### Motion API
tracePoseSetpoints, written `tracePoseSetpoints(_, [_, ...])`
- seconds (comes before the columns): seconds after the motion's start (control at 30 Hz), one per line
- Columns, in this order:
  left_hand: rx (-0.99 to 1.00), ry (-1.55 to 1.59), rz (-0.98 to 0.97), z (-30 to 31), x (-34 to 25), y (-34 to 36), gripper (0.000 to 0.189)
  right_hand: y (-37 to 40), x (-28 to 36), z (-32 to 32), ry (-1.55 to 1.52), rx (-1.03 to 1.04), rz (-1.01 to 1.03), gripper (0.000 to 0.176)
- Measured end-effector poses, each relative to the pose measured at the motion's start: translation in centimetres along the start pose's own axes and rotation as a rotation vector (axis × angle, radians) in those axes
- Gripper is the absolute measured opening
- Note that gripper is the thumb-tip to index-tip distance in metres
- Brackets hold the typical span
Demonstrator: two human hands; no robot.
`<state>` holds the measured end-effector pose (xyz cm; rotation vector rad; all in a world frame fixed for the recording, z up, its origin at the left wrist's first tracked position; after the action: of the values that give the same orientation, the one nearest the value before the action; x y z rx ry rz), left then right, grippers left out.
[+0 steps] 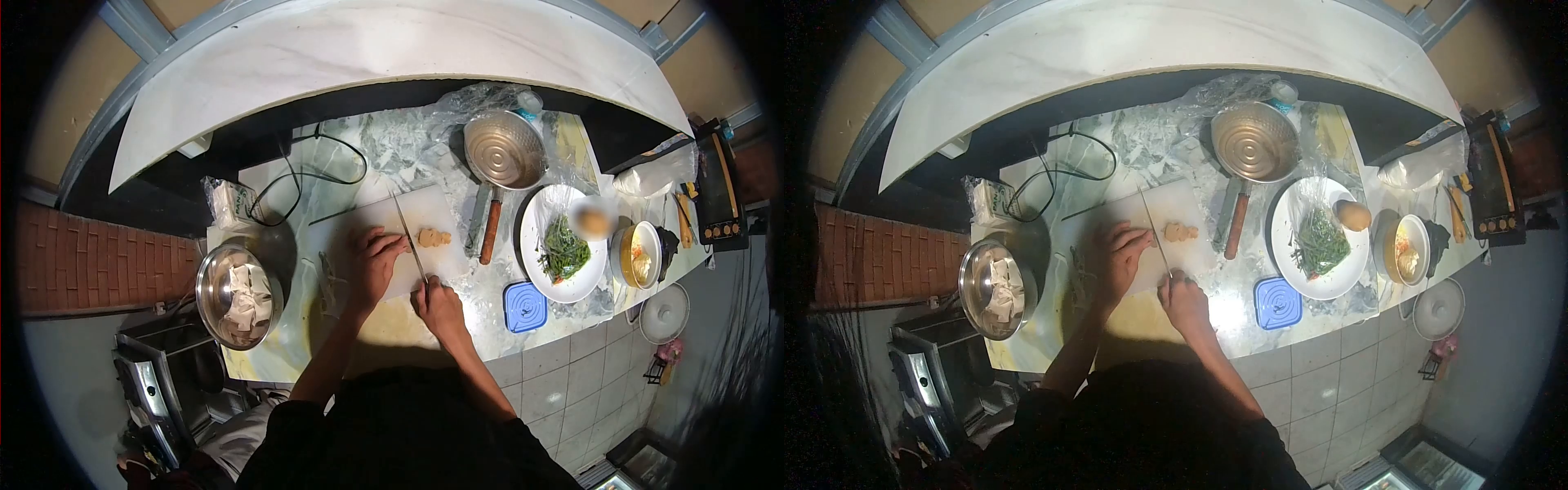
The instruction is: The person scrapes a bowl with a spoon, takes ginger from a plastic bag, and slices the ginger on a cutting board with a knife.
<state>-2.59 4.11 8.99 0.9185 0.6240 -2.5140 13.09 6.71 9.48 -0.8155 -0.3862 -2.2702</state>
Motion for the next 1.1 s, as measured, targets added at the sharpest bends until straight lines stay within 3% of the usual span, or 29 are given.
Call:
tracePoseSetpoints(0.13, [0.012, 0.123, 0.024, -0.3, 0.4, -0.2, 0.023, 0.0, 0.2, 0.1, -0.013, -0.034, 0.0, 0.022])
tracePoseSetpoints(0.33, [0.012, -0.041, 0.045, 0.0, 0.1, -0.2, 0.02, 0.0, 0.0, -0.2, -0.027, -0.01, -0.015, 0.022])
tracePoseSetpoints(1.1, [-0.02, 0.045, -0.043, -0.7, 1.0, 0.2, 0.022, -0.2, 0.6, -1.3, -0.002, -0.094, 0.035, 0.022])
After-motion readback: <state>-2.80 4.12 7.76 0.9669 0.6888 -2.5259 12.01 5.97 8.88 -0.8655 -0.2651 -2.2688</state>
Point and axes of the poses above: each hand's wrist, its own y-axis away from the middle knuckle, its own z-axis out of the back of the hand, x = y × z, the point moved 4 cm from there along -y, towards the middle knuckle, and after that the axes turned 14 degrees about z, right-handed, at the moved point
